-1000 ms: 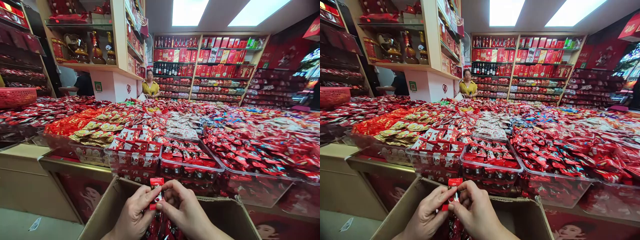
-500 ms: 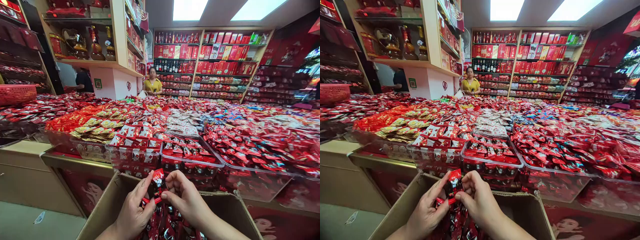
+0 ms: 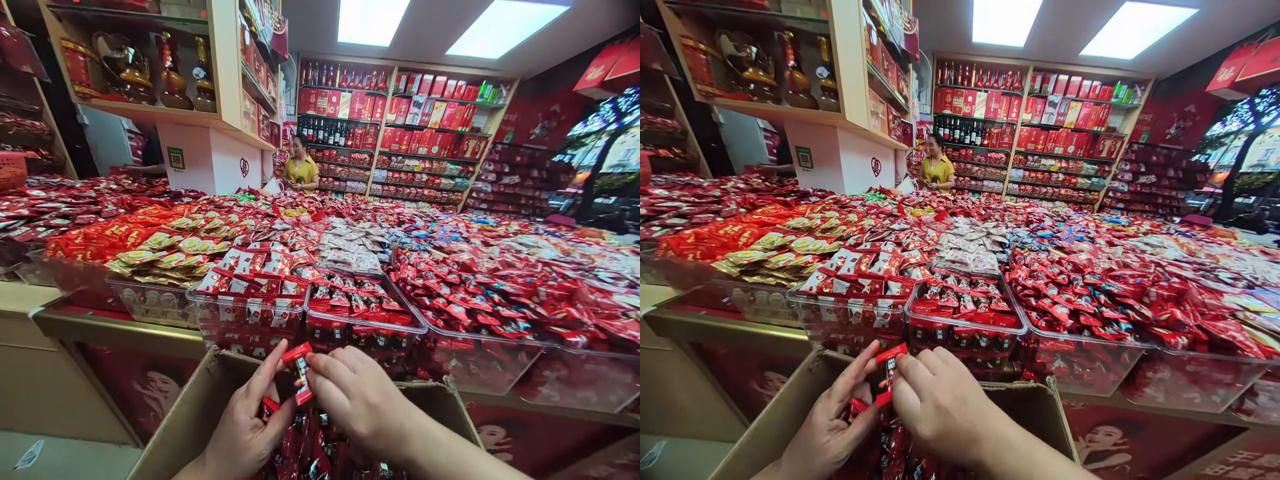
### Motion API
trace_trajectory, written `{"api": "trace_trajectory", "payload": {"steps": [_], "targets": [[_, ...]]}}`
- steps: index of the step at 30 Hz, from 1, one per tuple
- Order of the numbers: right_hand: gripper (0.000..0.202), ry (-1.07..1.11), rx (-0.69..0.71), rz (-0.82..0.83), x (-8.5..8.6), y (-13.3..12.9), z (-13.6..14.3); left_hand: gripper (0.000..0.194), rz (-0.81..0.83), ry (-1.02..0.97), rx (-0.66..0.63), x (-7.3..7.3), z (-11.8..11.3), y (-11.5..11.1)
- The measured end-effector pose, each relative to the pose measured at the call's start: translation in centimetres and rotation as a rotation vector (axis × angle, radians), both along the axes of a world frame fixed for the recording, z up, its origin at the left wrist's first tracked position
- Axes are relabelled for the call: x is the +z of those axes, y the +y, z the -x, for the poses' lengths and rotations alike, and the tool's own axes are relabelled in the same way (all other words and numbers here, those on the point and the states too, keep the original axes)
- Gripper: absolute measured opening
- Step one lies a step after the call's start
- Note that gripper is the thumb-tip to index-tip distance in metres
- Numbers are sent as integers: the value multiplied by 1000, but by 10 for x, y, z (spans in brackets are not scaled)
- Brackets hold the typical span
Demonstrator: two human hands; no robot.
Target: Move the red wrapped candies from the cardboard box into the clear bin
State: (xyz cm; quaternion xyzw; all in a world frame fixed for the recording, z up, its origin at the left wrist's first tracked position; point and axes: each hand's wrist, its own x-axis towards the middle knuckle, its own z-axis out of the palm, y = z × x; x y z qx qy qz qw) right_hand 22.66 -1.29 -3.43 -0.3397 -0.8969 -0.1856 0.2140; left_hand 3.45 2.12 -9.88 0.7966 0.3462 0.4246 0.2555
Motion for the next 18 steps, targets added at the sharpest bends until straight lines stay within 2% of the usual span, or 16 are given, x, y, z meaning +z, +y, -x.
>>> {"api": "trace_trajectory", "payload": {"steps": [2,3,6,7,8,12,18], "targets": [[24,49,-66,-70,18,9,-17,60,5,-9,-11,1,-1,0],[24,78,-148,-99,27,17,-27,57,0,-7,-19,2,-1,0],[25,-7,-607,-35,52,50,-61,45,-6,12,-41,1,-3,1],[24,-80,-738,25,57,63,-70,44,4,18,-52,0,-3,1],[22,-126,-810,70,60,75,-78,42,12,26,-68,-1,-4,1],[17,-219,-900,199,56,109,-94,37,2,47,-118,-3,-6,1],[25,-288,-959,332,48,119,-93,27,3,68,-128,2,-5,-1]]}}
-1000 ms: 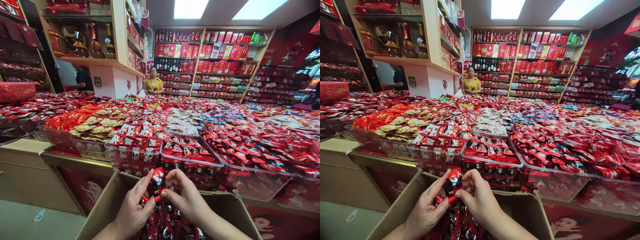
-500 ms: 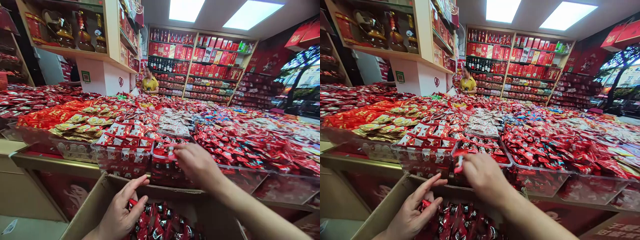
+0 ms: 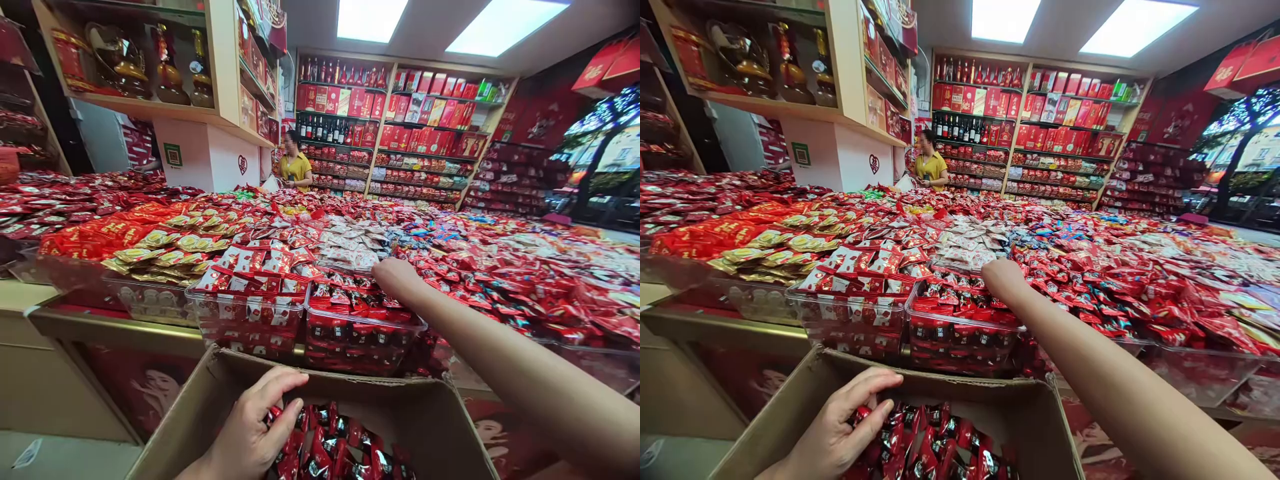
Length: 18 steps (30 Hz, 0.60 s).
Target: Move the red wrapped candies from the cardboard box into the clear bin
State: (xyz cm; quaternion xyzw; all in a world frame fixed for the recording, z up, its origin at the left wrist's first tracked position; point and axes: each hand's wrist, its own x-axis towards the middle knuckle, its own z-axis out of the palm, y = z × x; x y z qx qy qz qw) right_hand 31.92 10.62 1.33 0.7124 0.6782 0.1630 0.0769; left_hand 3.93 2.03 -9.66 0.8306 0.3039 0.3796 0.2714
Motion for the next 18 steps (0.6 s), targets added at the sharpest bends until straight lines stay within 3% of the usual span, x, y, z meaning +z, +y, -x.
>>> {"api": "trace_trajectory", "payload": {"steps": [4,7,10,12,13,15,18], "targets": [[25,16,1,38,5,1,-2,26,27,7,-41,-1,1,1],[17,42,23,17,17,-2,-4,25,96,-11,-18,-4,1,2],[17,74,63,-83,32,-21,5,24,288,-89,74,-4,1,2],[22,162,159,-168,33,-45,22,26,472,-219,70,-3,0,2],[24,249,235,-181,28,-58,34,27,558,-300,42,-1,-1,2],[20,633,459,-112,9,-86,58,27,696,-466,-4,2,-4,1],[18,1061,458,175,-37,-115,89,30,829,-641,-14,8,-11,-2]]}}
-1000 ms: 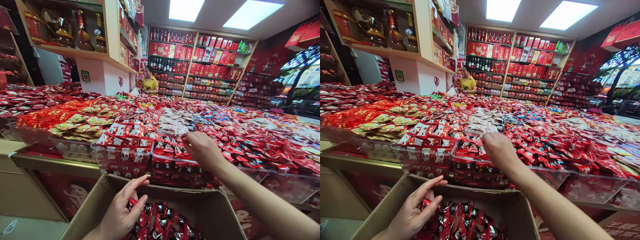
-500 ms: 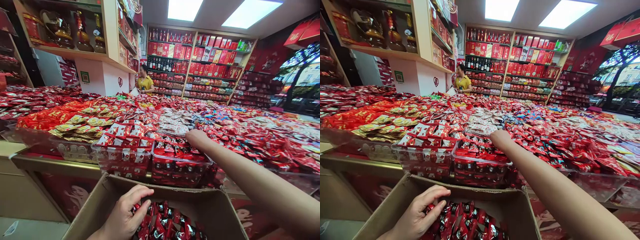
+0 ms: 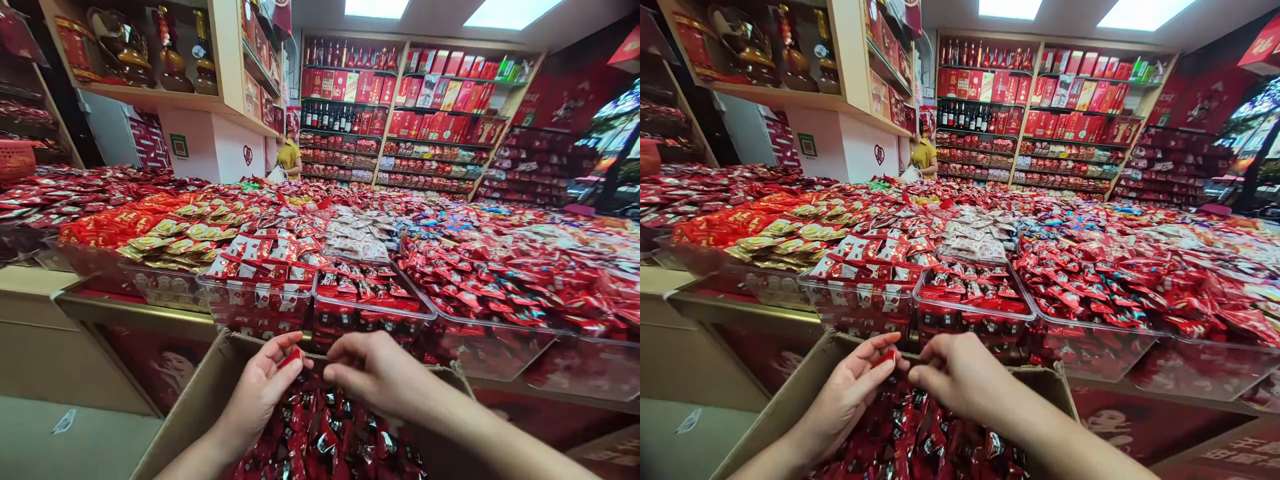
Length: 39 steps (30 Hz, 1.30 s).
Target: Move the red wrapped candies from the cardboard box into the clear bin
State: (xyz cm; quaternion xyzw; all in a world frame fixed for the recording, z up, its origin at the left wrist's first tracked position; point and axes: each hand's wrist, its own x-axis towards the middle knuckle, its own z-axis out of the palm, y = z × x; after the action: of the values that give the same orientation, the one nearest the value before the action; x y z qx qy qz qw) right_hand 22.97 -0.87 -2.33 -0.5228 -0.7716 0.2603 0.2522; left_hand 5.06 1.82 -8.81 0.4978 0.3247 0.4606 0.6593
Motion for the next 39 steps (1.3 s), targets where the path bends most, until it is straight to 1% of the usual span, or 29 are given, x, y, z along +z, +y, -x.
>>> {"api": "trace_trajectory", "payload": {"steps": [1,3,5,6,8,10,12,14,17,18,20,22,24,26,27,30,32,35,37,39], "targets": [[20,72,11,54,-16,-4,7,30,36,-36,7,1,-2,-1],[23,176,-12,82,-42,-4,15,29,102,-87,15,3,-6,-3],[22,250,-41,83,-58,1,18,25,170,-121,35,3,-6,-3],[23,286,-43,103,-62,4,17,23,201,-136,46,3,-6,-2],[26,391,-9,190,-65,9,16,20,240,-161,71,3,-5,-1],[28,499,20,278,-63,10,16,20,257,-170,85,3,-4,1],[28,532,23,292,-61,8,17,20,255,-168,88,4,-3,2],[28,446,9,169,-59,5,17,20,238,-148,81,5,-2,3],[26,195,17,-178,-60,3,12,22,180,-59,67,8,2,3],[26,110,22,-298,-61,3,9,27,178,-15,46,10,3,3],[24,-30,32,-482,-62,3,3,42,238,66,-50,14,5,3],[23,-118,36,-580,-63,3,-1,50,338,121,-165,17,6,2],[22,-118,50,-590,-62,2,-2,43,371,127,-223,19,5,1],[23,2,45,-529,-61,0,-1,34,319,99,-203,18,4,1],[24,104,22,-464,-60,-1,1,36,277,78,-184,17,3,1],[25,464,-115,-160,-56,-2,7,51,172,29,-140,12,1,2],[26,642,-179,31,-55,-1,10,54,144,15,-138,9,-1,2],[24,767,-191,173,-55,2,12,48,159,16,-150,7,-3,1],[21,797,-196,214,-56,4,12,43,178,21,-166,8,-3,-1],[19,801,-198,217,-56,6,12,39,181,36,-205,8,-3,-3]]}}
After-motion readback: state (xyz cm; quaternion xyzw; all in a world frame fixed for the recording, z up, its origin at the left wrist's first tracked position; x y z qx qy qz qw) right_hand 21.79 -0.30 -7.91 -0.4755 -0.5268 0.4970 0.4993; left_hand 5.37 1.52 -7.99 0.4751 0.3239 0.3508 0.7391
